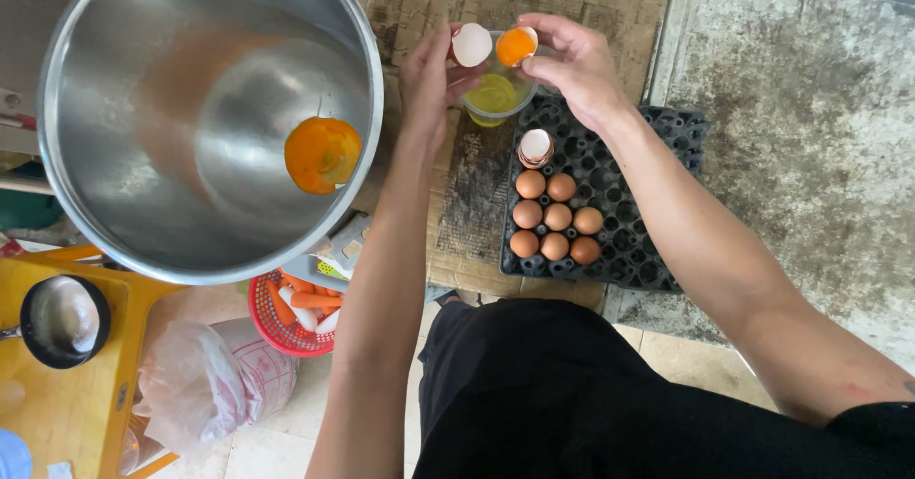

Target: The recorder is cracking eggs and manually separating yolks from egg whites into a plastic cup and a large mixing bowl.

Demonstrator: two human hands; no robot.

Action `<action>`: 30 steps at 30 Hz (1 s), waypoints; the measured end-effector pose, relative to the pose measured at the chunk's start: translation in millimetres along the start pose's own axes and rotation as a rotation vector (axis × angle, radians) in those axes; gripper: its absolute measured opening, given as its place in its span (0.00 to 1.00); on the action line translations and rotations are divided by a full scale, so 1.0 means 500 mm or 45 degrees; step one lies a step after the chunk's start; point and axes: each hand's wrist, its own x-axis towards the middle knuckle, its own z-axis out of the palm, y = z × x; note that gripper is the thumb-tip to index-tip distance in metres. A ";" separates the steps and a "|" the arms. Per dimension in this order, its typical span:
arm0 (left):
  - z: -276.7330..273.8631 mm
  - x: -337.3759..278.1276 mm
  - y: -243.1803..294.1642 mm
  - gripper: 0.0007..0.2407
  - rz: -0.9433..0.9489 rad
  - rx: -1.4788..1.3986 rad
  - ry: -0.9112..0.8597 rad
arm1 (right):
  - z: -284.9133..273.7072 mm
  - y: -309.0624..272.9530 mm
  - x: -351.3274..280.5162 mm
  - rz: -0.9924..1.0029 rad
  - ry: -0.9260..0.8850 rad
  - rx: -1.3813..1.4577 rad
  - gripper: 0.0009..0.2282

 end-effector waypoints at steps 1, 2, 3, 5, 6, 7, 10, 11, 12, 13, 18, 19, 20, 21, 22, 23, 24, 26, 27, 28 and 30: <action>-0.003 0.002 -0.002 0.16 0.000 0.000 0.000 | -0.001 0.001 0.002 0.001 0.000 0.000 0.22; -0.005 0.003 -0.004 0.16 -0.001 0.045 -0.018 | -0.003 0.003 0.003 -0.012 0.000 0.001 0.22; -0.008 0.004 -0.005 0.17 -0.001 0.090 -0.036 | -0.004 0.004 0.004 -0.025 0.001 0.003 0.22; -0.013 0.009 -0.018 0.19 0.040 0.152 -0.090 | -0.007 0.003 0.008 -0.041 -0.001 -0.013 0.22; -0.016 0.010 -0.023 0.22 0.081 0.215 -0.143 | -0.007 0.002 0.011 -0.057 -0.003 -0.028 0.22; -0.017 0.009 -0.026 0.22 0.082 0.216 -0.141 | -0.007 0.004 0.013 -0.057 -0.005 -0.027 0.22; -0.015 0.006 -0.036 0.23 0.229 0.375 -0.217 | -0.009 0.006 0.015 -0.133 -0.014 -0.123 0.22; -0.013 0.006 -0.037 0.23 0.344 0.445 -0.252 | -0.008 0.005 0.014 -0.182 -0.014 -0.234 0.22; -0.011 0.005 -0.037 0.22 0.458 0.516 -0.285 | -0.007 0.004 0.013 -0.231 -0.016 -0.345 0.22; -0.008 0.001 -0.031 0.22 0.458 0.516 -0.285 | -0.001 -0.002 0.009 -0.230 -0.017 -0.344 0.22; 0.000 -0.006 -0.024 0.19 0.517 0.562 -0.274 | 0.023 -0.028 -0.008 -0.450 0.021 -0.737 0.22; -0.003 -0.003 -0.029 0.19 0.517 0.562 -0.275 | 0.028 -0.036 -0.010 -0.449 0.021 -0.737 0.22; -0.006 -0.001 -0.034 0.19 0.512 0.533 -0.275 | 0.033 -0.044 -0.012 -0.512 0.029 -0.794 0.21; -0.009 0.002 -0.039 0.19 0.507 0.505 -0.276 | 0.038 -0.051 -0.014 -0.575 0.037 -0.851 0.21; -0.008 0.003 -0.040 0.19 0.508 0.505 -0.275 | 0.041 -0.058 -0.016 -0.576 0.036 -0.851 0.21; -0.008 0.005 -0.040 0.19 0.477 0.453 -0.271 | 0.045 -0.065 -0.019 -0.607 0.036 -0.881 0.20; -0.008 0.006 -0.041 0.19 0.445 0.402 -0.267 | 0.048 -0.072 -0.021 -0.638 0.036 -0.913 0.20; -0.007 0.005 -0.039 0.19 0.398 0.347 -0.264 | 0.048 -0.074 -0.022 -0.659 0.042 -0.963 0.20; -0.007 0.005 -0.039 0.19 0.350 0.292 -0.263 | 0.048 -0.075 -0.023 -0.679 0.048 -1.014 0.20; -0.008 0.005 -0.038 0.19 0.350 0.291 -0.263 | 0.049 -0.079 -0.025 -0.679 0.048 -1.015 0.20; -0.010 0.005 -0.036 0.20 0.328 0.267 -0.256 | 0.051 -0.086 -0.028 -0.673 0.081 -1.157 0.20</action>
